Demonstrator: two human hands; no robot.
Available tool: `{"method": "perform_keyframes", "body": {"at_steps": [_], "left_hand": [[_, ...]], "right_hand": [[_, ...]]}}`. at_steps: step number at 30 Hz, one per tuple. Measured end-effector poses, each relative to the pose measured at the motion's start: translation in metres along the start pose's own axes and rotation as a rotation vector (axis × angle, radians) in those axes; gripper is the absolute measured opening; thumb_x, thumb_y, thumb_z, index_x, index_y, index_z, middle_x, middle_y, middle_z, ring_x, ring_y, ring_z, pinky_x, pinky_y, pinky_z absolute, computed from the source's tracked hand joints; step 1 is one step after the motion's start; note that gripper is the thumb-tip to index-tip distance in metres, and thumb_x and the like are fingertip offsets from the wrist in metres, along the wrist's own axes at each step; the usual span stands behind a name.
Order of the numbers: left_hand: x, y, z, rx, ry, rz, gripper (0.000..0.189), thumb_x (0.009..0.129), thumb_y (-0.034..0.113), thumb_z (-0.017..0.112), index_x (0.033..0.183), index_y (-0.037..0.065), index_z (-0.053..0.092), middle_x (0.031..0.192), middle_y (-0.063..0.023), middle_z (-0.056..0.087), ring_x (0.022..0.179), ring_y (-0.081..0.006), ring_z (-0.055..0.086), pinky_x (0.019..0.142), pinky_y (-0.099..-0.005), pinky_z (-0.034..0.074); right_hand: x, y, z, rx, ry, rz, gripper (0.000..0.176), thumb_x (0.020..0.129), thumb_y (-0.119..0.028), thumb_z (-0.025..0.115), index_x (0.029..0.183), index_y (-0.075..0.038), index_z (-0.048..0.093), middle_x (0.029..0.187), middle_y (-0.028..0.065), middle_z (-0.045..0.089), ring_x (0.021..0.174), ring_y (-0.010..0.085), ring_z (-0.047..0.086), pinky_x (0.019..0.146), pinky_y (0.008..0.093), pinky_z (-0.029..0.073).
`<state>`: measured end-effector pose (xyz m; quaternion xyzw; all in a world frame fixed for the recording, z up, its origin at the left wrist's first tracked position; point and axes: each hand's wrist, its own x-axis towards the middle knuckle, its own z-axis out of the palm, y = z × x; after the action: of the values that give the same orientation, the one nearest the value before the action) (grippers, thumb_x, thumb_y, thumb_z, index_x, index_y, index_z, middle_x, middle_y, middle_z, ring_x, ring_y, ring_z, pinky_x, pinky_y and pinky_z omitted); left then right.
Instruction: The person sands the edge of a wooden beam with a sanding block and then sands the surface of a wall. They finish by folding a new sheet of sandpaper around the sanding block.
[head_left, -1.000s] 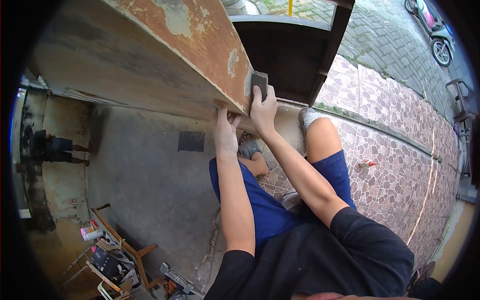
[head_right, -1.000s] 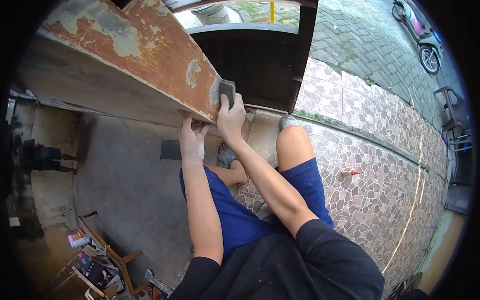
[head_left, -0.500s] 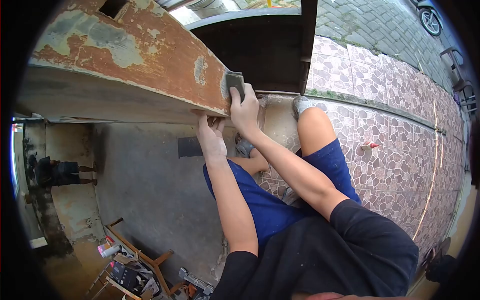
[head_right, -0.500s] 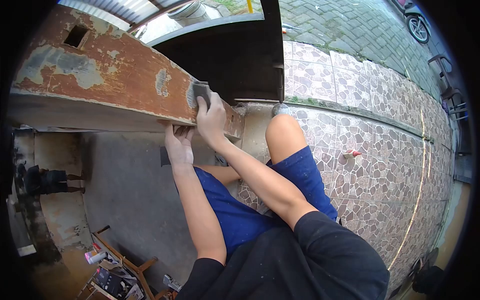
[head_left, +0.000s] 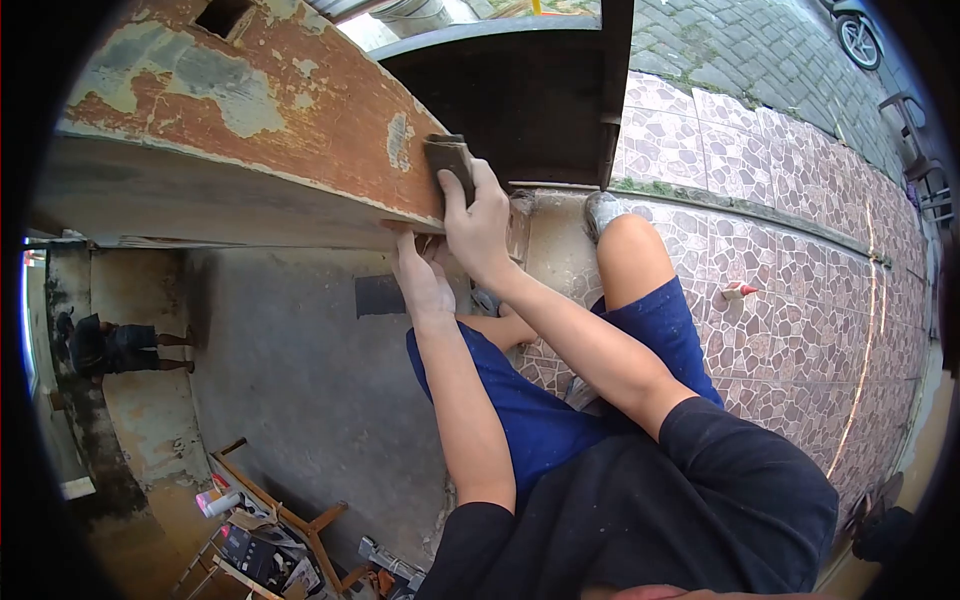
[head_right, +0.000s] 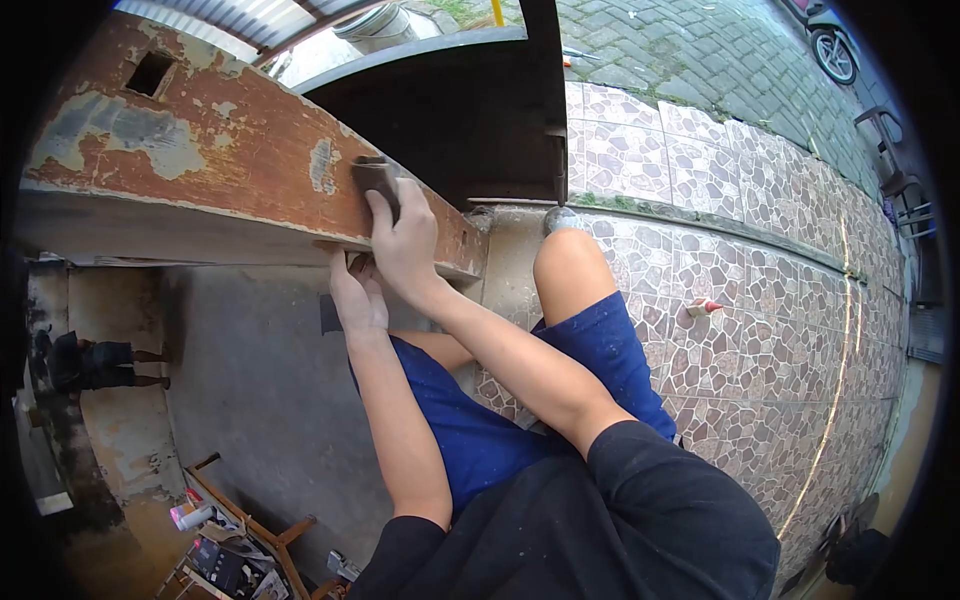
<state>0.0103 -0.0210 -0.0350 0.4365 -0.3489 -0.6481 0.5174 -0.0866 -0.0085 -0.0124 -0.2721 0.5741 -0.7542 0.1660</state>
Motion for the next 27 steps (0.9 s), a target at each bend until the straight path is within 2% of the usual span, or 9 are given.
{"method": "perform_keyframes", "body": {"at_steps": [3,5,8,11,14,16,18,22,27], "left_hand": [[0.006,0.000,-0.008,0.010,-0.146,0.014,0.067,0.106,0.041,0.057,0.152,-0.004,0.036,0.144,-0.0218,0.048,0.134,-0.0337,0.051,0.115,-0.0466,0.045],[0.002,0.004,-0.006,0.006,-0.070,-0.013,0.068,0.106,0.040,0.057,0.153,-0.004,0.034,0.145,-0.0217,0.047,0.135,-0.0338,0.050,0.116,-0.0467,0.044],[-0.005,0.006,0.004,0.013,0.013,-0.037,0.070,0.106,0.037,0.056,0.155,-0.004,0.028,0.147,-0.0213,0.043,0.137,-0.0346,0.048,0.117,-0.0476,0.043],[0.002,0.002,0.002,0.011,0.091,-0.015,0.066,0.106,0.047,0.056,0.149,-0.002,0.043,0.136,-0.0198,0.052,0.127,-0.0318,0.053,0.110,-0.0465,0.048],[0.002,-0.001,-0.002,0.016,0.032,-0.005,0.065,0.107,0.046,0.055,0.148,-0.002,0.044,0.134,-0.0180,0.054,0.125,-0.0299,0.056,0.110,-0.0447,0.048],[0.004,0.002,-0.008,-0.010,-0.175,0.003,0.070,0.106,0.043,0.056,0.153,-0.004,0.034,0.145,-0.0191,0.047,0.135,-0.0328,0.050,0.113,-0.0455,0.046],[0.002,0.001,-0.008,-0.028,-0.129,-0.020,0.072,0.106,0.044,0.057,0.154,-0.004,0.033,0.147,-0.0201,0.046,0.137,-0.0336,0.049,0.114,-0.0455,0.045],[-0.004,0.003,0.005,-0.025,0.037,-0.036,0.065,0.106,0.044,0.057,0.148,-0.003,0.040,0.137,-0.0192,0.047,0.135,-0.0329,0.047,0.115,-0.0495,0.044],[-0.001,0.002,0.002,-0.001,0.044,-0.021,0.069,0.105,0.043,0.057,0.151,-0.004,0.037,0.139,-0.0202,0.047,0.138,-0.0340,0.046,0.115,-0.0496,0.044]], "right_hand": [[0.002,-0.035,0.007,0.045,-0.051,-0.223,0.016,0.099,-0.013,0.064,0.106,0.001,0.062,0.094,0.0241,0.067,0.087,0.0438,0.066,0.076,0.0491,0.051],[0.007,-0.009,0.007,0.044,0.014,-0.157,0.017,0.101,-0.015,0.063,0.106,0.001,0.061,0.094,0.0227,0.067,0.086,0.0434,0.066,0.075,0.0481,0.051],[0.011,0.083,-0.007,-0.190,0.039,0.198,0.022,0.101,-0.018,0.062,0.108,0.003,0.063,0.098,0.0269,0.070,0.094,0.0451,0.068,0.079,0.0489,0.051],[0.008,0.074,-0.002,-0.244,0.060,0.222,0.022,0.101,-0.018,0.062,0.108,0.002,0.063,0.097,0.0255,0.069,0.093,0.0452,0.067,0.079,0.0487,0.051],[0.003,-0.013,0.002,0.036,-0.022,-0.072,0.017,0.098,-0.012,0.065,0.107,0.002,0.062,0.098,0.0232,0.066,0.090,0.0449,0.065,0.078,0.0485,0.050],[0.002,-0.033,0.005,0.019,-0.046,-0.316,0.016,0.099,-0.008,0.066,0.110,0.003,0.062,0.095,0.0217,0.069,0.086,0.0314,0.068,0.077,0.0401,0.052],[0.004,-0.014,0.006,0.007,-0.001,-0.245,0.016,0.099,-0.008,0.065,0.110,0.003,0.062,0.096,0.0220,0.070,0.087,0.0345,0.070,0.078,0.0411,0.053],[0.006,0.125,-0.012,-0.335,0.069,0.263,0.024,0.103,-0.021,0.061,0.109,0.002,0.062,0.094,0.0240,0.072,0.087,0.0380,0.070,0.078,0.0445,0.053],[0.002,0.046,-0.006,-0.092,0.007,0.116,0.024,0.103,-0.022,0.061,0.107,0.002,0.062,0.092,0.0239,0.071,0.085,0.0377,0.069,0.078,0.0439,0.052]]}}
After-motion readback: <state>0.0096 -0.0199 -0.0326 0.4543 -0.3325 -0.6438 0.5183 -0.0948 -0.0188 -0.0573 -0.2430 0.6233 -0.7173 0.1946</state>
